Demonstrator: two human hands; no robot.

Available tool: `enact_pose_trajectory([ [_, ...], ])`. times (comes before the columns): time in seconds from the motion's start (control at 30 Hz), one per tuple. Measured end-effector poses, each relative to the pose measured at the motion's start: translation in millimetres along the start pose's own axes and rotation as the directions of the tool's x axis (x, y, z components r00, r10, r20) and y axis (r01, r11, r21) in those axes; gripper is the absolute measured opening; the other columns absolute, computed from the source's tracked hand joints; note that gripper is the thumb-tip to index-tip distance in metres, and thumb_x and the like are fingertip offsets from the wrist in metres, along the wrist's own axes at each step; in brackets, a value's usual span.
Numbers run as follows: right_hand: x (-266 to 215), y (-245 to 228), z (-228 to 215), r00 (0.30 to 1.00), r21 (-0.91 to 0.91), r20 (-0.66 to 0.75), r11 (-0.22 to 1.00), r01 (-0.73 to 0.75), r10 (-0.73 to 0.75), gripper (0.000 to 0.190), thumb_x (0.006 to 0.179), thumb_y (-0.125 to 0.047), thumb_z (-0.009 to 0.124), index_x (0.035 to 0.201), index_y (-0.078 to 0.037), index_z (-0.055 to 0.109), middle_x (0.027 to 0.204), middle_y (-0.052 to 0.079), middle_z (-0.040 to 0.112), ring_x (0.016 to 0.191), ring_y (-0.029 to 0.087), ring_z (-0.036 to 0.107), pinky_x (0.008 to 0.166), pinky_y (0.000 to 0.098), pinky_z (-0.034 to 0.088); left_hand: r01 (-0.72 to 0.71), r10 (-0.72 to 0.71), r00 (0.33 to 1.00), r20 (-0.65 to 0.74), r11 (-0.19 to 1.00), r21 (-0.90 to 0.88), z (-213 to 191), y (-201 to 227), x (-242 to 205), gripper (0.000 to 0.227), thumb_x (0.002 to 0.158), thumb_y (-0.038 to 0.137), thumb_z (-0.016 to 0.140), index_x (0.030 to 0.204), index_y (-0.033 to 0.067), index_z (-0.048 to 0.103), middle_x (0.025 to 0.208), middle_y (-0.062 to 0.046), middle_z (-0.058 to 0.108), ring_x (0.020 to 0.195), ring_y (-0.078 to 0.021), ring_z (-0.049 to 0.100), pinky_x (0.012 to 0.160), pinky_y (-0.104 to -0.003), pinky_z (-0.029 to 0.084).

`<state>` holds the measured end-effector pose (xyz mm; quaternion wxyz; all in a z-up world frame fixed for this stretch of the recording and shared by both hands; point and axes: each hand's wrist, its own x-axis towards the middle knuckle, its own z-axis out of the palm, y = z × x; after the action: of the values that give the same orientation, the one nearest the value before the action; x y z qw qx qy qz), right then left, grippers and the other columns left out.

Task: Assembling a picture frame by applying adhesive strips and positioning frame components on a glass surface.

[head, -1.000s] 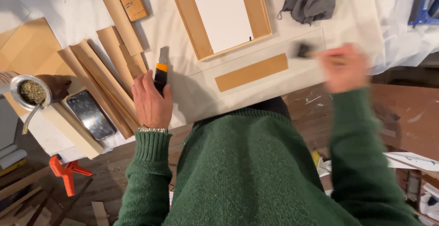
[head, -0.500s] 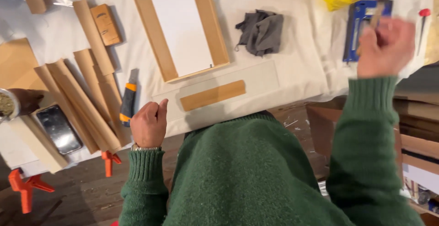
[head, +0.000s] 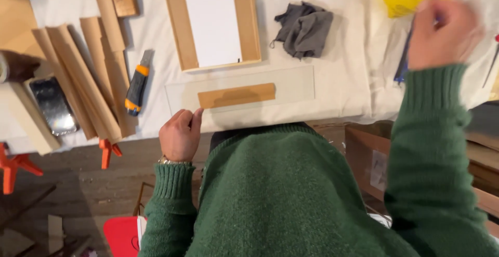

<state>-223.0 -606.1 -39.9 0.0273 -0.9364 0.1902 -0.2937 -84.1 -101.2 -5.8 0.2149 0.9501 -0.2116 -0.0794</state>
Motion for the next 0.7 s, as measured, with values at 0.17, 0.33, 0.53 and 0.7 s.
enact_pose_trajectory([
  [0.17, -49.5, -131.3, -0.7, -0.041, -0.052, 0.984, 0.063, -0.997, 0.172, 0.029, 0.095, -0.029, 0.06, 0.113, -0.012, 0.075, 0.067, 0.003, 0.06, 0.04, 0.007, 0.035, 0.034, 0.0266, 0.02, -0.006, 0.007, 0.998, 0.067, 1.0, -0.011, -2.0, -8.3, -5.2, 0.042, 0.101, 0.029, 0.071, 0.071, 0.0044, 0.053, 0.073, -0.011, 0.059, 0.062, -0.0366, 0.058, 0.055, -0.046, 0.044],
  [0.33, -95.4, -182.5, 36.1, -0.041, -0.035, 0.997, -0.085, -0.996, 0.068, 0.04, 0.101, -0.035, 0.057, 0.123, -0.004, 0.068, 0.069, 0.003, 0.057, 0.042, 0.005, 0.034, 0.036, 0.0247, 0.023, -0.009, 0.015, 0.997, 0.079, 0.997, -0.075, -11.2, -15.9, -6.0, 0.03, 0.099, 0.031, 0.07, 0.082, 0.0068, 0.061, 0.083, -0.008, 0.064, 0.069, -0.0359, 0.062, 0.058, -0.046, 0.048],
  [0.53, -98.8, -199.2, 53.1, -0.01, 0.002, 0.993, -0.094, -0.996, 0.122, 0.037, 0.1, -0.031, 0.062, 0.118, 0.001, 0.066, 0.069, 0.001, 0.053, 0.046, 0.005, 0.034, 0.039, 0.024, 0.024, -0.027, 0.037, 0.993, 0.108, 0.995, -0.098, -16.7, -25.8, -3.8, 0.025, 0.097, 0.03, 0.071, 0.086, 0.0085, 0.065, 0.085, -0.007, 0.065, 0.07, -0.0342, 0.065, 0.059, -0.046, 0.05],
  [0.7, -103.5, -212.5, 51.9, 0.095, 0.092, 0.984, 0.023, -0.995, 0.154, 0.031, 0.101, -0.029, 0.069, 0.108, 0.001, 0.07, 0.074, -0.001, 0.051, 0.054, 0.006, 0.038, 0.047, 0.023, 0.032, 0.034, -0.013, 0.991, 0.13, 0.987, -0.157, -11.7, -26.3, 0.8, 0.021, 0.096, 0.027, 0.071, 0.089, 0.0077, 0.068, 0.086, -0.007, 0.067, 0.068, -0.0321, 0.066, 0.059, -0.045, 0.051],
])
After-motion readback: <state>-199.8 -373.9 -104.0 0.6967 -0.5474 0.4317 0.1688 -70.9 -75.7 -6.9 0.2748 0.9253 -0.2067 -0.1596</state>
